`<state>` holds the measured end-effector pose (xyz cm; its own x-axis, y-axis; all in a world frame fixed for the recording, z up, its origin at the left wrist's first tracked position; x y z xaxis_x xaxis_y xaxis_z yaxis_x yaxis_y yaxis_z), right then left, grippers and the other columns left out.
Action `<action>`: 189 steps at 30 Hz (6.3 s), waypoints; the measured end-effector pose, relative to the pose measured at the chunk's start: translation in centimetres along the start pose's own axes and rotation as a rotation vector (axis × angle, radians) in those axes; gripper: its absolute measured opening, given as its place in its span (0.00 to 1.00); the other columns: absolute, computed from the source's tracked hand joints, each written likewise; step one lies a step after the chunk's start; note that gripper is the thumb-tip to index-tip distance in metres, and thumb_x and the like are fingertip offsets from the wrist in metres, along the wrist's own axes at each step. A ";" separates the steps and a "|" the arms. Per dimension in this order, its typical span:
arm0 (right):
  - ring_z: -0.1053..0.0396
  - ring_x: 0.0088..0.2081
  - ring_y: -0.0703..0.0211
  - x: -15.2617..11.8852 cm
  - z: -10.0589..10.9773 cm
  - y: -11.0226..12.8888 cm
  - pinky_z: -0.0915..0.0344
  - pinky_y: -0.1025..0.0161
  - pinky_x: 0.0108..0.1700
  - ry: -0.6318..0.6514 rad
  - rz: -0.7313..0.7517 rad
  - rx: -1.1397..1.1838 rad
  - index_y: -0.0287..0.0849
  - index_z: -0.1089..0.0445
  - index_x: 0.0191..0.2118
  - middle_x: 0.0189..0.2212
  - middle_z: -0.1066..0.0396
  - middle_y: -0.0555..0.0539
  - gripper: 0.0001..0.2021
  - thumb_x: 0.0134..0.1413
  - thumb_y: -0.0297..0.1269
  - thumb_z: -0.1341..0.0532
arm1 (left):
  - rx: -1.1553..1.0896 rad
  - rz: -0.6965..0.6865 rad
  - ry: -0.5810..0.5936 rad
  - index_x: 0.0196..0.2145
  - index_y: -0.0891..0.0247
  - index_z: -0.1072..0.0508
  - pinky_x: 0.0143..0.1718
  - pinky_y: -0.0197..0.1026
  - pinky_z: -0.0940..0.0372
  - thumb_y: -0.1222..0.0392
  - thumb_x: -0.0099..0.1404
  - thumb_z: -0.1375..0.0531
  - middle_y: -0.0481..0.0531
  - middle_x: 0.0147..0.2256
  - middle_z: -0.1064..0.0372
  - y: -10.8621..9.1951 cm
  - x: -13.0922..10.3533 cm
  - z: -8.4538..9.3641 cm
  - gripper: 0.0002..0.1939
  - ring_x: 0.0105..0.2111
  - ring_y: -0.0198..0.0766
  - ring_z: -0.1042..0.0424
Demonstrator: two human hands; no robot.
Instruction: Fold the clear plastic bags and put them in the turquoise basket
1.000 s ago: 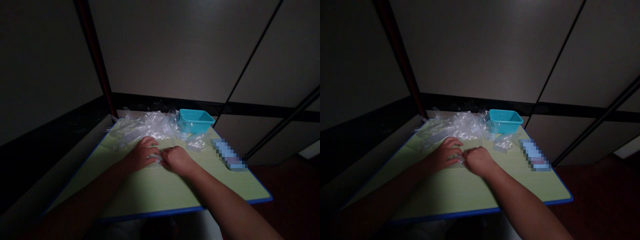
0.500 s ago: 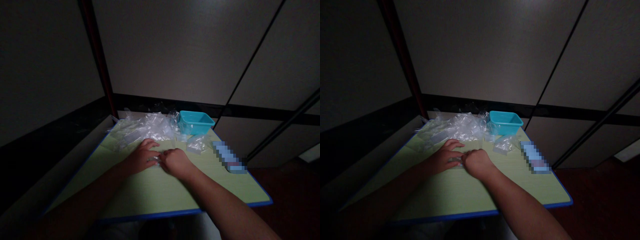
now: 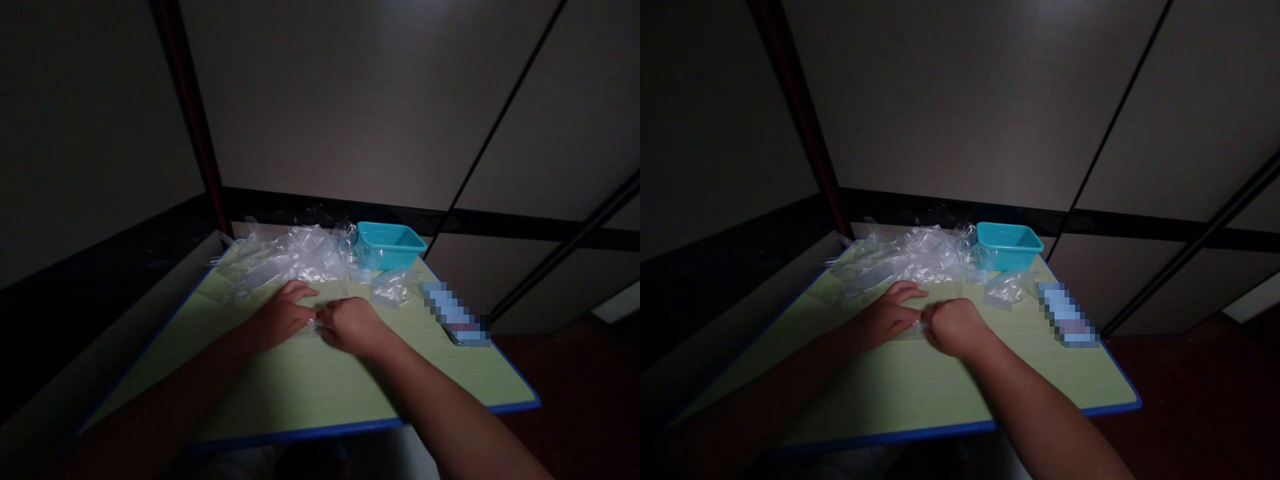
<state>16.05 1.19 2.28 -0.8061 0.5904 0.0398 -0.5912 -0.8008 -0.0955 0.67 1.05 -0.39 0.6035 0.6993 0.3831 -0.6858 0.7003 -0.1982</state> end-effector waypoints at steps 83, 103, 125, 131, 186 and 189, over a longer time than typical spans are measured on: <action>0.30 0.33 0.51 0.2 -0.8 0.1 0.40 0.60 0.33 0.026 0.069 -0.078 0.36 0.31 0.37 0.32 0.27 0.39 0.15 0.48 0.39 0.48 | 0.286 -0.011 -0.101 0.32 0.52 0.24 0.56 0.53 0.55 0.61 0.61 0.44 0.47 0.45 0.31 0.0 0.2 0.0 0.09 0.52 0.43 0.42; 0.30 0.35 0.53 0.7 -1.6 -0.1 0.40 0.61 0.35 0.047 0.040 0.004 0.40 0.32 0.38 0.33 0.27 0.43 0.16 0.56 0.43 0.53 | 0.223 0.174 -0.106 0.29 0.62 0.29 0.46 0.49 0.45 0.70 0.50 0.42 0.54 0.39 0.38 -0.3 0.1 1.5 0.07 0.46 0.47 0.44; 0.30 0.36 0.54 1.0 -1.4 0.0 0.43 0.58 0.41 0.005 -0.058 0.005 0.39 0.32 0.37 0.33 0.27 0.41 0.14 0.57 0.39 0.52 | 0.052 0.239 -0.118 0.20 0.63 0.33 0.38 0.43 0.45 0.62 0.54 0.42 0.50 0.29 0.40 1.2 -0.4 -0.1 0.07 0.36 0.41 0.43; 0.30 0.34 0.53 1.2 -1.5 -0.3 0.40 0.59 0.37 -0.058 -0.203 -0.031 0.40 0.31 0.36 0.32 0.27 0.41 0.16 0.58 0.39 0.54 | 0.052 0.253 -0.103 0.20 0.63 0.33 0.39 0.43 0.44 0.63 0.53 0.42 0.51 0.29 0.39 1.2 -0.4 -0.1 0.06 0.37 0.42 0.43; 0.29 0.31 0.52 1.3 -2.6 0.4 0.37 0.60 0.31 -0.066 -0.188 -0.048 0.40 0.33 0.37 0.31 0.28 0.42 0.18 0.59 0.43 0.57 | 0.111 0.340 -0.132 0.23 0.62 0.31 0.47 0.47 0.46 0.57 0.56 0.43 0.53 0.39 0.36 2.2 -0.9 0.2 0.08 0.45 0.45 0.43; 0.29 0.32 0.52 1.3 -2.6 0.4 0.38 0.60 0.31 -0.050 -0.197 -0.037 0.40 0.33 0.37 0.32 0.28 0.42 0.19 0.59 0.44 0.57 | 0.030 0.334 -0.034 0.23 0.62 0.28 0.49 0.47 0.47 0.54 0.51 0.38 0.53 0.42 0.37 2.3 -1.0 0.0 0.09 0.47 0.46 0.45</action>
<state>14.87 1.89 -0.32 -0.6760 0.7285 0.1107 -0.7368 -0.6658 -0.1177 -1.51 1.98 -1.24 0.3301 0.8838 0.3314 -0.8553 0.4286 -0.2912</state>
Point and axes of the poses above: each hand's wrist, its own x-axis towards the middle knuckle, its own z-axis out of the back of the hand, y = z × x, the point moved 3 cm from there along x, towards the middle knuckle
